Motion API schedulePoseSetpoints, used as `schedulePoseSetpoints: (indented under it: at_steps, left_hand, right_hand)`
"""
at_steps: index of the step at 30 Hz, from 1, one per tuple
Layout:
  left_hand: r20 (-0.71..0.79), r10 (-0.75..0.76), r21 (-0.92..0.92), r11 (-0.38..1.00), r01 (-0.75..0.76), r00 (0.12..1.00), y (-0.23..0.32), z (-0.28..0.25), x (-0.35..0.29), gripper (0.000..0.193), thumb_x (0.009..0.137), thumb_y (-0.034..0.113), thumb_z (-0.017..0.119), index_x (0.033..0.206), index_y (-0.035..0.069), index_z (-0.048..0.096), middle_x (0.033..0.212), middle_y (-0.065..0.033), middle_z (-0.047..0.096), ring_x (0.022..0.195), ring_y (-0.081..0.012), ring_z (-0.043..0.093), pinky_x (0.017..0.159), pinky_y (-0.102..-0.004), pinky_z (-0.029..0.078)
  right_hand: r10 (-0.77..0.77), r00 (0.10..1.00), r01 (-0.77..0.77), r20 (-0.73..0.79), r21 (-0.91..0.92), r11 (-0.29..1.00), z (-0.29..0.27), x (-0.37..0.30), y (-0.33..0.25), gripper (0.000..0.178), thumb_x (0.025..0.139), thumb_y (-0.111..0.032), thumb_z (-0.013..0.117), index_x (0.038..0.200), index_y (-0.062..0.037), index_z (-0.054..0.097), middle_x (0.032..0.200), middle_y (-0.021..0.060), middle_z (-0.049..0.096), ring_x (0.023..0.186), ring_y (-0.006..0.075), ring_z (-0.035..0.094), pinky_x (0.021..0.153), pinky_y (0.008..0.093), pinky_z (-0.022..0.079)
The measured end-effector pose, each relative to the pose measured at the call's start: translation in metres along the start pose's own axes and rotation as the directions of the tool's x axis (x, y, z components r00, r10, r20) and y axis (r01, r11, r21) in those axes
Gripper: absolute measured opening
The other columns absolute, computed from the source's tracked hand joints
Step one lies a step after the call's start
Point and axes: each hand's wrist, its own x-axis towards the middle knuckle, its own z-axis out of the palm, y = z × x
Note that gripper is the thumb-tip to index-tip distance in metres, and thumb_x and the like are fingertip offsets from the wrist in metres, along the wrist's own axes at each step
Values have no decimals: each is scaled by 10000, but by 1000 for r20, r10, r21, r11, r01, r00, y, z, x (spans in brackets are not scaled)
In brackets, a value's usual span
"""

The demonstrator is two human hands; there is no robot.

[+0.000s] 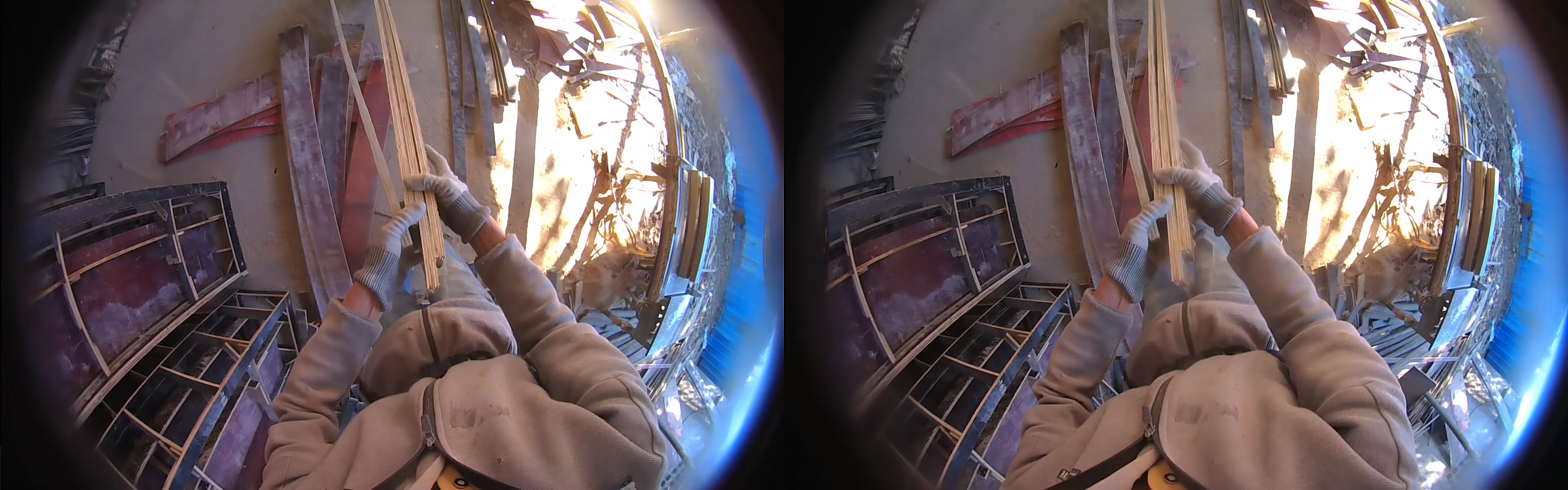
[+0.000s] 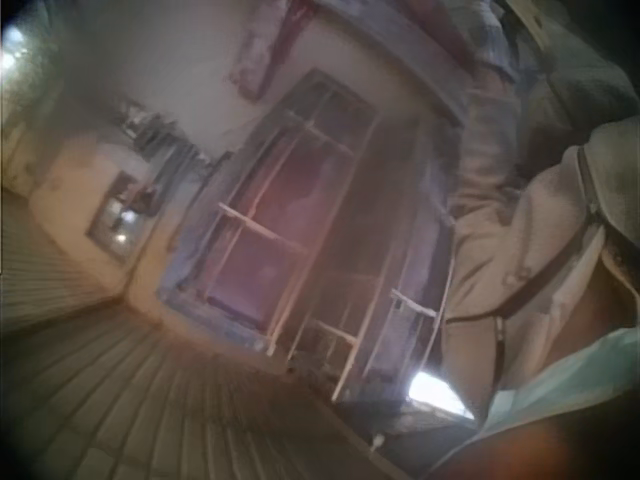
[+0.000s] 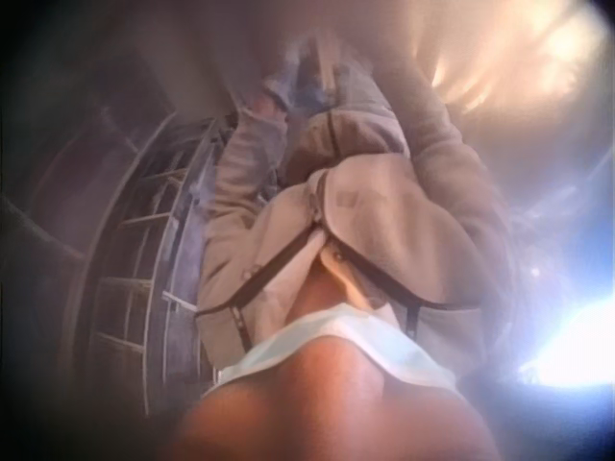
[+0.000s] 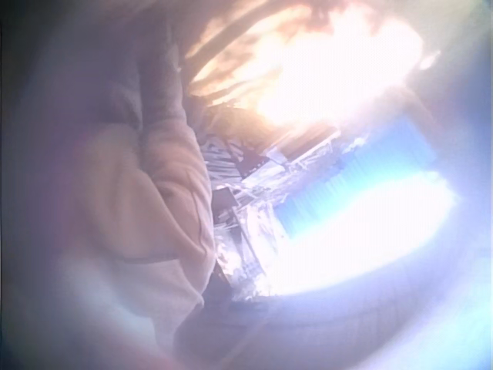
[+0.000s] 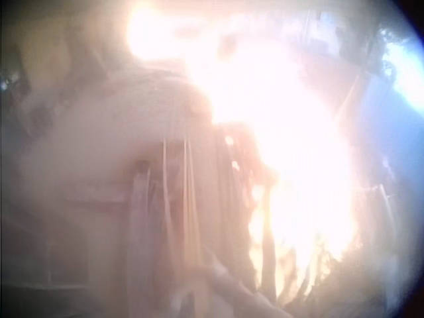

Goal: The person repeatedly places thin wooden strips onto a manual cutting machine, aligns them against a guide, and cuts them to length. The cut pieces are stacked on the table while the process continues.

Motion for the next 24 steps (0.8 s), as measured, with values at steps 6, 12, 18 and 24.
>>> schedulePoseSetpoints:
  at_steps: [6,12,18,24]
  left_hand:
    - [3,-18,29,999,18,1000,3,44,-40,428,1071,337,743,1380,53,660,1171,-137,749,982,-287,768,853,-465,679]
    - [33,-38,13,999,38,999,-7,69,-79,455,1101,351,692,1445,58,641,1284,-138,716,1181,-306,714,1001,-550,639]
    - [57,-82,1,997,82,995,-19,78,-80,468,1107,402,686,1452,91,636,1241,-85,720,1142,-251,727,966,-515,630]
    - [92,-115,25,993,113,989,-18,66,-72,466,1110,401,676,1451,90,615,1224,-102,712,1125,-289,734,980,-543,624]
  right_hand:
    - [40,997,-53,66,218,975,-22,7,-26,1225,822,-214,963,1760,-36,195,1472,227,604,1151,282,733,943,398,666]
    - [56,996,-75,70,305,949,-32,6,-51,1208,842,-172,953,1763,-41,183,1429,237,633,1115,276,751,922,408,676]
    - [63,997,-72,41,275,959,-32,0,-62,1272,812,-150,985,1769,-39,155,1391,242,650,1043,277,770,900,419,677]
    - [-19,1000,18,-21,-21,1000,-25,-29,-67,1077,823,-286,944,1700,5,390,1424,214,693,1168,246,725,1067,348,552]
